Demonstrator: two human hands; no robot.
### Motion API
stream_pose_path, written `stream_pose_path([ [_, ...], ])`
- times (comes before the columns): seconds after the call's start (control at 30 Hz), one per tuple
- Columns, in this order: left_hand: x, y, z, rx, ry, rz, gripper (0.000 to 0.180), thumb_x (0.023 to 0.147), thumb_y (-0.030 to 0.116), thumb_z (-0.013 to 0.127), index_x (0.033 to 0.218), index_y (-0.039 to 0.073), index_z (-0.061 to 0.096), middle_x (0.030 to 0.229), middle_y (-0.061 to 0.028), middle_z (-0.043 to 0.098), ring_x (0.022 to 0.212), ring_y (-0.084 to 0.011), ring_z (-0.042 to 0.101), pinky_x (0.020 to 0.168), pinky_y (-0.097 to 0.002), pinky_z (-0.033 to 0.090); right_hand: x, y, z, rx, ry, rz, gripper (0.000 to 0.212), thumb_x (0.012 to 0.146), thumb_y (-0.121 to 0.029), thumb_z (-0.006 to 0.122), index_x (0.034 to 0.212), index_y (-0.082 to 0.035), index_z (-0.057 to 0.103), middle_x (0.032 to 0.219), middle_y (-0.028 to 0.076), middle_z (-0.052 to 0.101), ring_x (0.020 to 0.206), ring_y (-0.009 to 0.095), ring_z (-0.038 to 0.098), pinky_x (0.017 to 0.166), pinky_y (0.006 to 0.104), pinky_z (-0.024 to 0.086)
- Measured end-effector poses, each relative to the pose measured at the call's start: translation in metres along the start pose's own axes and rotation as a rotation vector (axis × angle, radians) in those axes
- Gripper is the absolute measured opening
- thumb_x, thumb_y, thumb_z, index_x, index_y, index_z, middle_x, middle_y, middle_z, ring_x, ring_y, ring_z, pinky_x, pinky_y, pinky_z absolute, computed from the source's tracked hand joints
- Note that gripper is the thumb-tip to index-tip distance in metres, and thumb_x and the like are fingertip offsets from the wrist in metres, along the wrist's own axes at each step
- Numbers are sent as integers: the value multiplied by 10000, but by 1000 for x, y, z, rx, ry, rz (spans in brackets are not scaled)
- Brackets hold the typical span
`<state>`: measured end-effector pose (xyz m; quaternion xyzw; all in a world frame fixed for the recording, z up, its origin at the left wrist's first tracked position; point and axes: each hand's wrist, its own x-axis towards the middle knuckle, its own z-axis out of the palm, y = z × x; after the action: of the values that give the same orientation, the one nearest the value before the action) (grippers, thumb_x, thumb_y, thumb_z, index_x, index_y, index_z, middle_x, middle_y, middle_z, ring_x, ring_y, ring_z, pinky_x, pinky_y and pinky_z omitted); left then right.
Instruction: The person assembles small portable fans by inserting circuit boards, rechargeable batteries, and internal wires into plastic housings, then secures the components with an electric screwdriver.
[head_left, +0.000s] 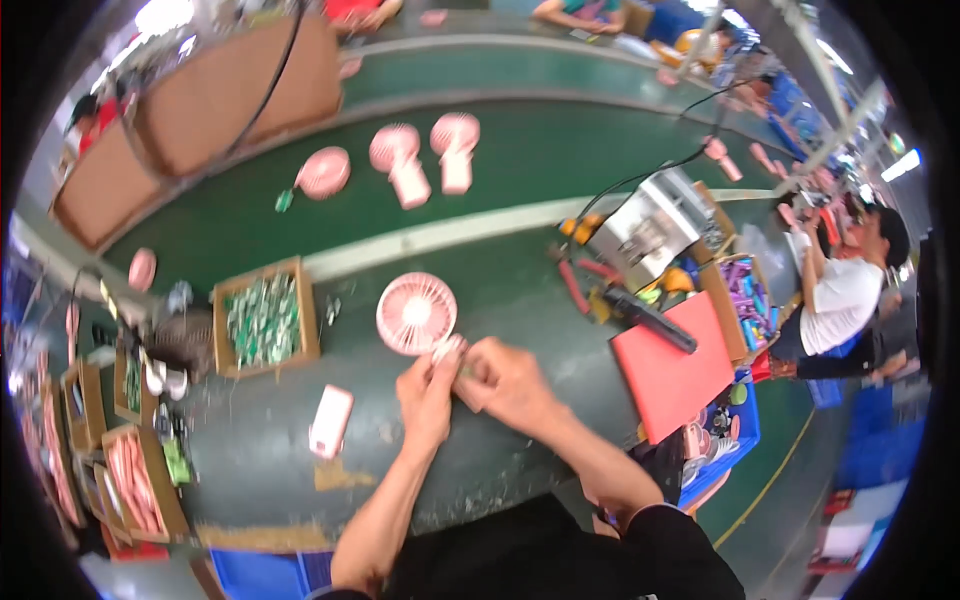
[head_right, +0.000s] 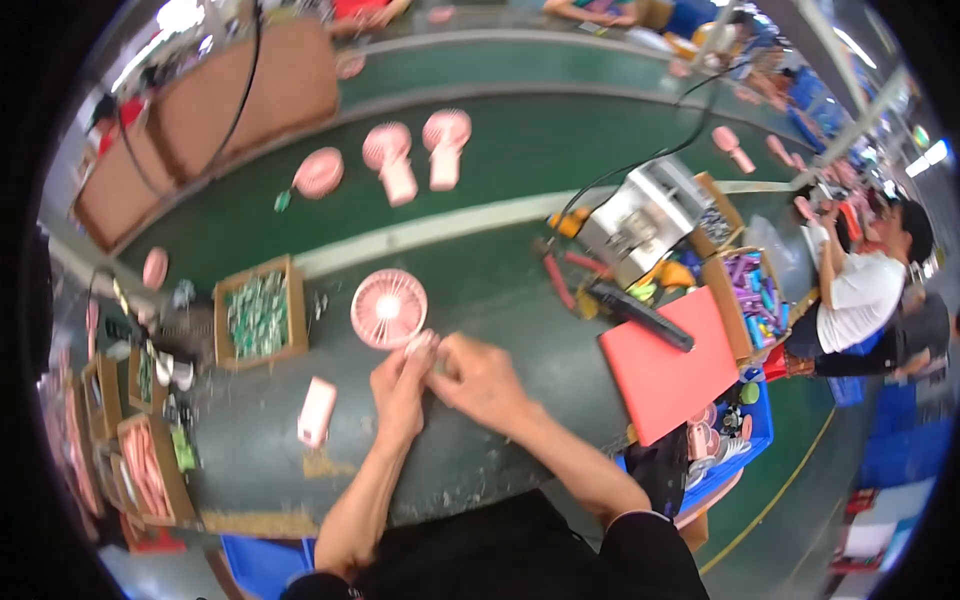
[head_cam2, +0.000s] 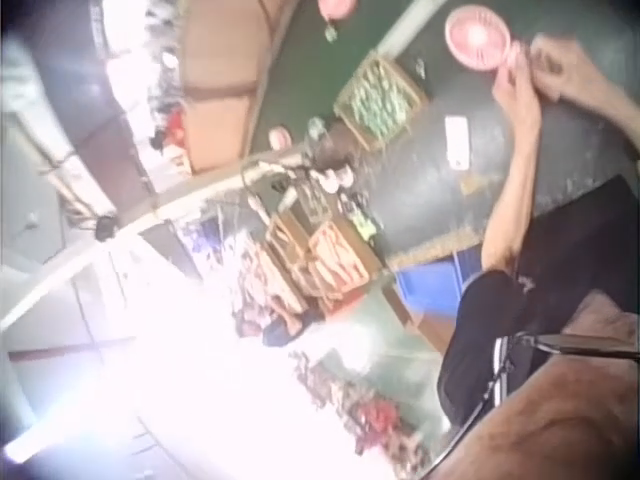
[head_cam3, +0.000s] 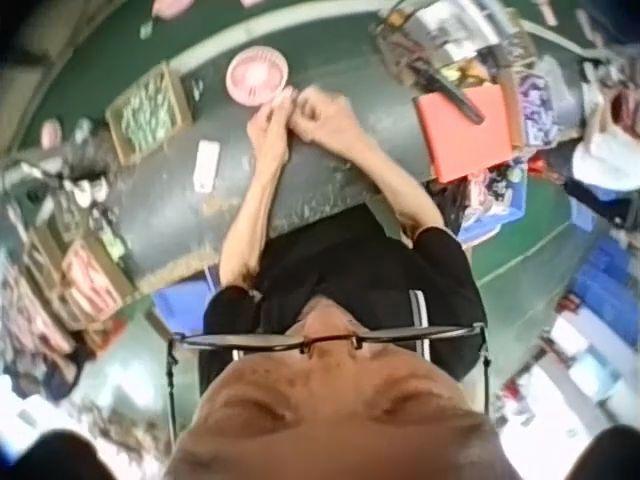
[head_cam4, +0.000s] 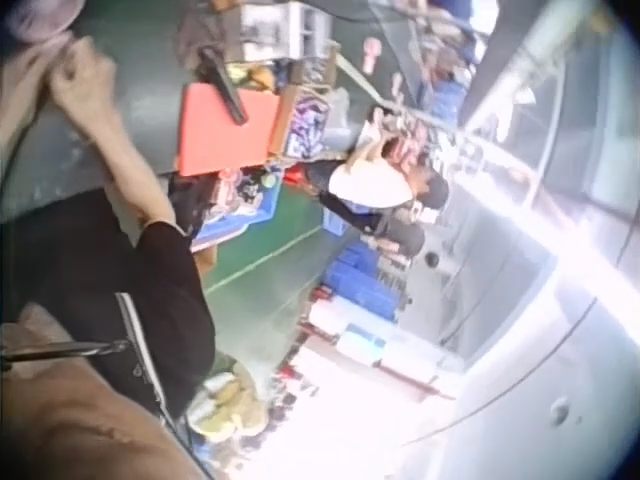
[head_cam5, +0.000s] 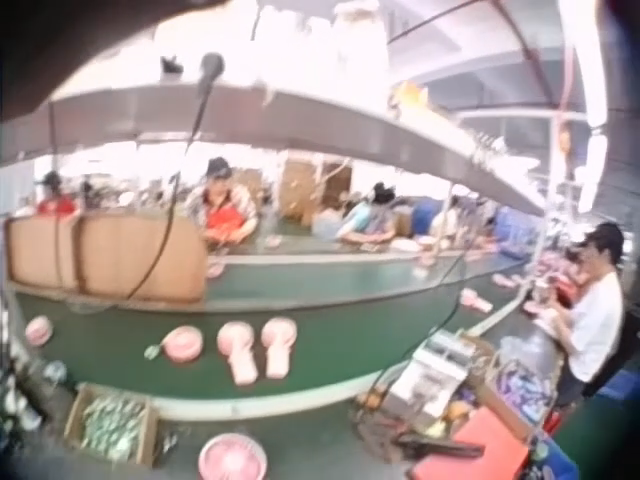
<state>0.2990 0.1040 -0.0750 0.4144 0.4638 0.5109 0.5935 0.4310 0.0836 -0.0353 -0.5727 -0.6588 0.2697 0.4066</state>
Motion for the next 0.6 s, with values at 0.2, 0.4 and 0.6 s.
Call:
stream_pose_path([
  [0.2, -1, 12, 3, -365, -143, -205, 254, 935, 167, 580, 1064, -46, 629, 917, -85, 670, 782, -128, 645, 658, -266, 545, -3, 10, -24, 303, -130, 117, 177, 793, 23, 697, 944, 8, 606, 709, -24, 549, 589, 11, 468, 500, 176, 372],
  [0.4, -3, 13, 1, -383, -146, -222, 266, 939, 176, 574, 1080, -44, 623, 949, -104, 674, 818, -148, 659, 697, -294, 562, -8, 12, -16, 428, -103, 243, 156, 815, 38, 657, 930, 6, 557, 726, -29, 534, 596, 8, 477, 497, 179, 378],
  [0.6, -4, 16, 1, -411, -169, -214, 269, 942, 170, 566, 1084, -51, 621, 993, -137, 676, 850, -169, 663, 740, -308, 559, -17, 9, -13, 376, -6, 244, 166, 833, 26, 652, 942, -12, 533, 736, -38, 512, 603, 1, 462, 506, 168, 381],
])
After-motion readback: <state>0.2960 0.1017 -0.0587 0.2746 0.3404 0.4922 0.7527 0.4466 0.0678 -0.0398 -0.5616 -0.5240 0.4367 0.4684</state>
